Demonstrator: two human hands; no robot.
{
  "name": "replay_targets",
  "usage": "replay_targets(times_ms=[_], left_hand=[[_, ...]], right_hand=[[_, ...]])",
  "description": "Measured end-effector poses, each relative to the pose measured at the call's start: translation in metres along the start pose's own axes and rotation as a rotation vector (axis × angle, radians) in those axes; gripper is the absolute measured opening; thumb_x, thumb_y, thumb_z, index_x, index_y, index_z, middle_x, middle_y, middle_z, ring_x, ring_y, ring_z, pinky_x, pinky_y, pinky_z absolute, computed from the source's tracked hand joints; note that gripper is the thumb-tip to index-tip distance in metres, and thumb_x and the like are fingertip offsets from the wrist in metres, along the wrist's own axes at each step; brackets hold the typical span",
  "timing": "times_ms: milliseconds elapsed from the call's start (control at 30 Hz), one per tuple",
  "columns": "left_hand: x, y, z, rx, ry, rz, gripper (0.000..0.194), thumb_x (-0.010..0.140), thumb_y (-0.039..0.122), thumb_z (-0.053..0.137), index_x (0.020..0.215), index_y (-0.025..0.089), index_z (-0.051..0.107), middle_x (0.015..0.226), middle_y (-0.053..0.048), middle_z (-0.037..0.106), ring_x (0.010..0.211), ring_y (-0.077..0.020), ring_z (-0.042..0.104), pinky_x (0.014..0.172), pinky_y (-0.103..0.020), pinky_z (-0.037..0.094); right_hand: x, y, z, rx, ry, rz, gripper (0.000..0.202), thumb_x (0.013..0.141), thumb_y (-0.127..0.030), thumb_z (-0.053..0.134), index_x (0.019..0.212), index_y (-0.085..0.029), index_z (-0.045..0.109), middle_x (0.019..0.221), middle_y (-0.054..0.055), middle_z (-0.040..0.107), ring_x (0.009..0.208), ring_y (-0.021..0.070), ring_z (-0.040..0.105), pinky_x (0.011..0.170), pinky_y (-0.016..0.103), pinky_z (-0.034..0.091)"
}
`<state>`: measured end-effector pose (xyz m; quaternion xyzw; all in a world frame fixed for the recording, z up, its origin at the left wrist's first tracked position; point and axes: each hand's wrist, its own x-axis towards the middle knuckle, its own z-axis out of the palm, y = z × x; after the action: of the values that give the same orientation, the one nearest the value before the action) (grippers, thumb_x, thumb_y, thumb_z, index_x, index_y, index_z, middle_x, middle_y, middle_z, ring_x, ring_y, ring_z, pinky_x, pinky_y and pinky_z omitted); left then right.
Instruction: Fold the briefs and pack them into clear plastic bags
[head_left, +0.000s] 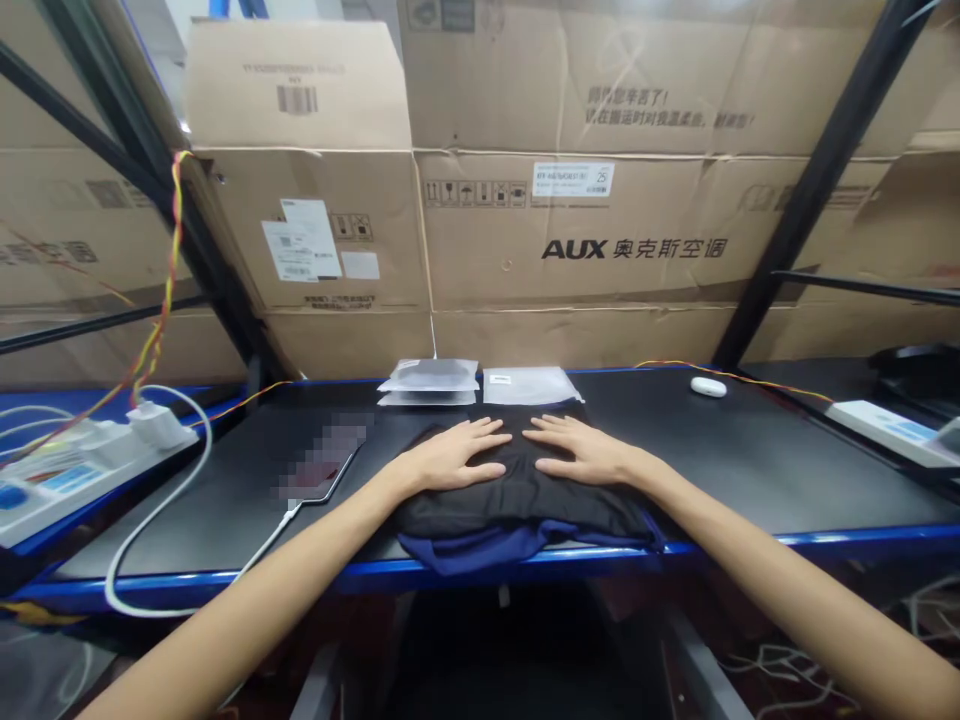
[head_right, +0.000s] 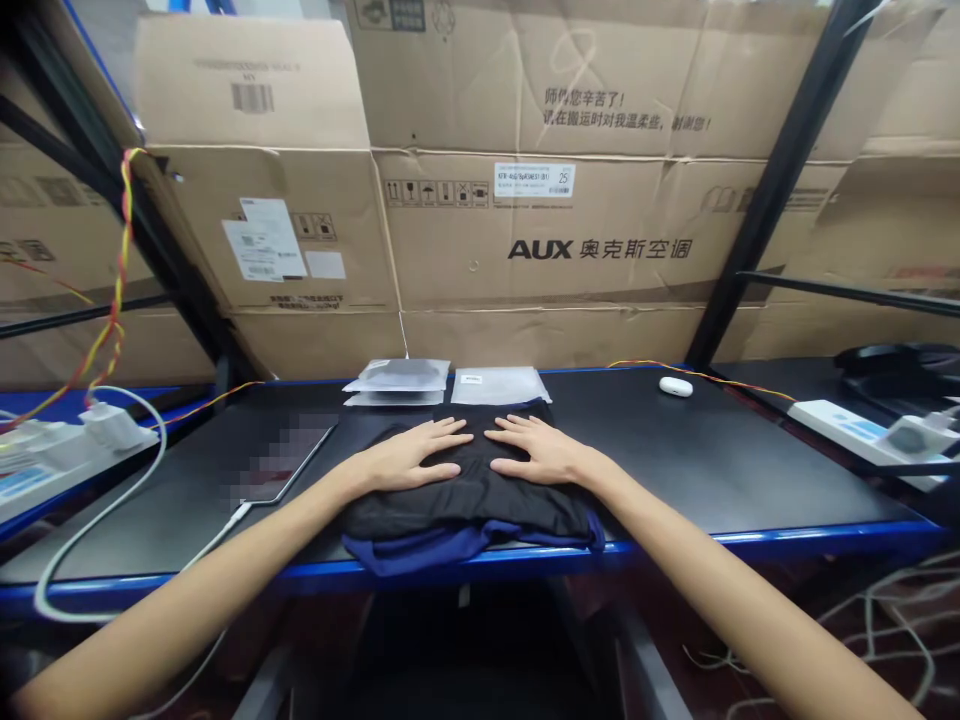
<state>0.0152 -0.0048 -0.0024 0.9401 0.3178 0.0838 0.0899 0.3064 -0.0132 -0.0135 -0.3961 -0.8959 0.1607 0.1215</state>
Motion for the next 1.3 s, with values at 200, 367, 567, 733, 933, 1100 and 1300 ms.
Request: replay_targets(times_ms=[200,367,567,733,933,1100,1300], left_hand=[[0.0,-0.005,0.003,-0.02,0.052,0.024,0.056,0.094,0.054,0.055,0.145,0.03,0.049,0.156,-0.006,0.038,0.145,-0.0273,0.036,0.119,-0.044,0.032],[0.004,-0.013,-0.002,-0.034,0.155,-0.005,0.045,0.097,0.05,0.051,0.132,0.025,0.063,0.147,-0.008,0.052,0.136,-0.0244,0.05,0.115,-0.038,0.039],[0.018,-0.043,-0.008,-0.061,0.399,-0.139,0.034,0.096,0.034,0.047,0.114,0.018,0.072,0.117,-0.009,0.071,0.101,-0.0228,0.068,0.089,-0.035,0.055],[0.028,-0.06,0.0,0.005,0.376,-0.253,0.034,0.091,0.034,0.052,0.113,0.017,0.072,0.096,-0.009,0.073,0.081,-0.0223,0.066,0.08,-0.035,0.053],[0.029,-0.061,0.006,-0.011,0.416,-0.275,0.027,0.085,0.036,0.062,0.105,0.02,0.071,0.093,-0.004,0.069,0.077,-0.0189,0.063,0.077,-0.032,0.052],[0.027,-0.052,-0.003,-0.175,0.55,-0.204,0.014,0.081,0.027,0.061,0.092,0.019,0.065,0.094,-0.003,0.069,0.085,-0.0182,0.064,0.076,-0.03,0.053],[0.021,-0.038,-0.013,-0.269,0.597,-0.081,0.025,0.079,0.019,0.057,0.102,0.02,0.065,0.097,-0.001,0.071,0.091,-0.0168,0.066,0.077,-0.027,0.054]], right_hand=[[0.0,-0.001,-0.001,0.019,0.009,0.004,0.064,0.091,-0.063,0.055,0.147,-0.034,0.046,0.159,0.004,0.033,0.148,0.0315,0.026,0.122,0.056,0.018],[0.0,0.0,-0.003,0.022,0.046,-0.023,0.065,0.092,-0.061,0.055,0.148,-0.032,0.045,0.157,0.005,0.04,0.145,0.03,0.034,0.12,0.051,0.026],[0.014,0.031,-0.011,-0.038,0.501,0.001,0.037,0.096,-0.044,0.049,0.12,-0.022,0.068,0.117,0.01,0.07,0.112,0.0266,0.062,0.1,0.043,0.049],[0.022,0.059,-0.009,-0.238,0.53,0.151,0.024,0.088,-0.035,0.058,0.1,-0.021,0.073,0.1,0.011,0.065,0.097,0.0279,0.061,0.091,0.044,0.052],[0.022,0.06,-0.007,-0.227,0.506,0.119,0.013,0.083,-0.024,0.059,0.085,-0.023,0.071,0.101,0.01,0.067,0.095,0.027,0.06,0.09,0.043,0.052],[0.02,0.049,-0.014,-0.191,0.538,0.078,0.013,0.083,-0.023,0.053,0.085,-0.022,0.066,0.099,0.009,0.07,0.094,0.0259,0.062,0.088,0.041,0.052],[-0.001,0.035,-0.022,-0.034,0.594,0.002,0.013,0.084,-0.026,0.053,0.091,-0.023,0.063,0.094,0.005,0.072,0.085,0.0223,0.068,0.082,0.036,0.053]])
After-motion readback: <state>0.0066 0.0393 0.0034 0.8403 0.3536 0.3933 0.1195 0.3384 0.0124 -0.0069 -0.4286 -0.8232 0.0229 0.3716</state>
